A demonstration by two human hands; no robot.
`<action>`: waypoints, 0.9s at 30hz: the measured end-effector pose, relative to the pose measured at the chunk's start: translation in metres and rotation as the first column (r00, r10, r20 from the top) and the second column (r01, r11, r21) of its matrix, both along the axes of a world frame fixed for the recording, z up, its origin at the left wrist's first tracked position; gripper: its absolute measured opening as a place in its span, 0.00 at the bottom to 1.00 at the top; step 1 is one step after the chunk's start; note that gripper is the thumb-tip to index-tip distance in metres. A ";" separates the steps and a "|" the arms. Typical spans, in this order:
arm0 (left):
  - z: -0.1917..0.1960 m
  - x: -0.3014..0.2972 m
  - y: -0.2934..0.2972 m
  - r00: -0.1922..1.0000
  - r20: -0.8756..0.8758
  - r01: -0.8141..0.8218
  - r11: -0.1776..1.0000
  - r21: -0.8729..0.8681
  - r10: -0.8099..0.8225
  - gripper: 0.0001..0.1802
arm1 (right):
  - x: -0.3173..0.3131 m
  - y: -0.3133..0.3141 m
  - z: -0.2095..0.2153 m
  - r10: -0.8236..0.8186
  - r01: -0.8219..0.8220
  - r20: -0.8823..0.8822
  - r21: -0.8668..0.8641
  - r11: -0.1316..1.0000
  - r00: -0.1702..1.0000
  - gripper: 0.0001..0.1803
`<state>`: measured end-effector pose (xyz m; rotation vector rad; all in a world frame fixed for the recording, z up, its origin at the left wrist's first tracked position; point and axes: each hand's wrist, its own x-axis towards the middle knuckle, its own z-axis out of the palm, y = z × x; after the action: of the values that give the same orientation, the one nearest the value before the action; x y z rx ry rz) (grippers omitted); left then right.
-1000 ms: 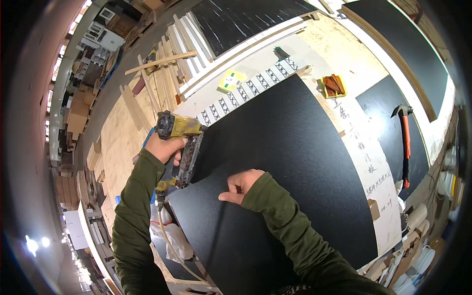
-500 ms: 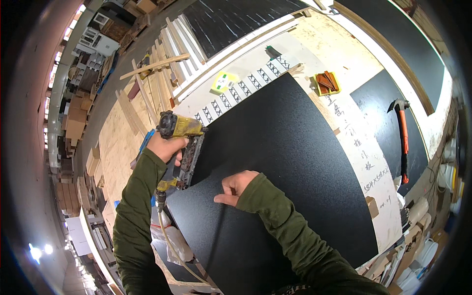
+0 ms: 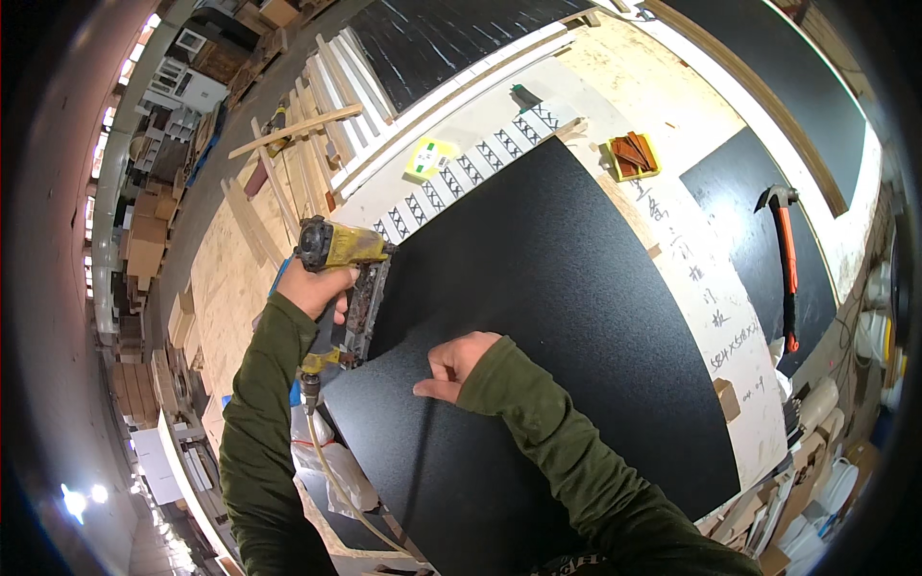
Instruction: The recorder aligns and nails together panels and wooden components in a furniture manufacturing workshop.
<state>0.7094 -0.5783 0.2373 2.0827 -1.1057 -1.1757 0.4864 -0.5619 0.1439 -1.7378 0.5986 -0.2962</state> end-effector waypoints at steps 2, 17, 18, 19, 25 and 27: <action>0.001 0.000 -0.001 0.999 0.020 -0.029 0.999 0.015 0.028 0.11 | -0.001 0.000 0.001 0.003 -0.003 -0.009 0.007 1.000 1.000 0.21; 0.001 -0.008 -0.004 0.998 0.066 -0.024 0.997 0.077 0.019 0.11 | 0.000 0.000 -0.003 0.011 -0.011 -0.007 0.011 1.000 1.000 0.21; 0.002 -0.008 -0.004 0.997 0.071 -0.025 0.997 0.078 0.020 0.11 | 0.000 0.000 -0.003 0.009 -0.009 -0.011 0.005 1.000 1.000 0.21; 0.002 -0.008 -0.004 0.998 0.064 -0.028 0.997 0.071 0.023 0.11 | 0.001 0.000 -0.002 0.007 -0.007 -0.015 0.000 1.000 1.000 0.21; 0.003 -0.009 -0.007 1.000 0.013 0.016 0.999 0.035 -0.016 0.10 | 0.000 0.000 -0.001 0.021 -0.020 -0.042 0.015 1.000 0.999 0.21; 0.002 -0.010 -0.011 1.000 -0.003 -0.003 1.000 0.026 0.003 0.11 | -0.001 -0.001 0.000 0.021 -0.020 -0.047 0.006 1.000 0.999 0.21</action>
<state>0.6990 -0.5895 0.2394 2.1012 -1.0906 -1.1975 0.4853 -0.5631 0.1437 -1.7481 0.6147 -0.2397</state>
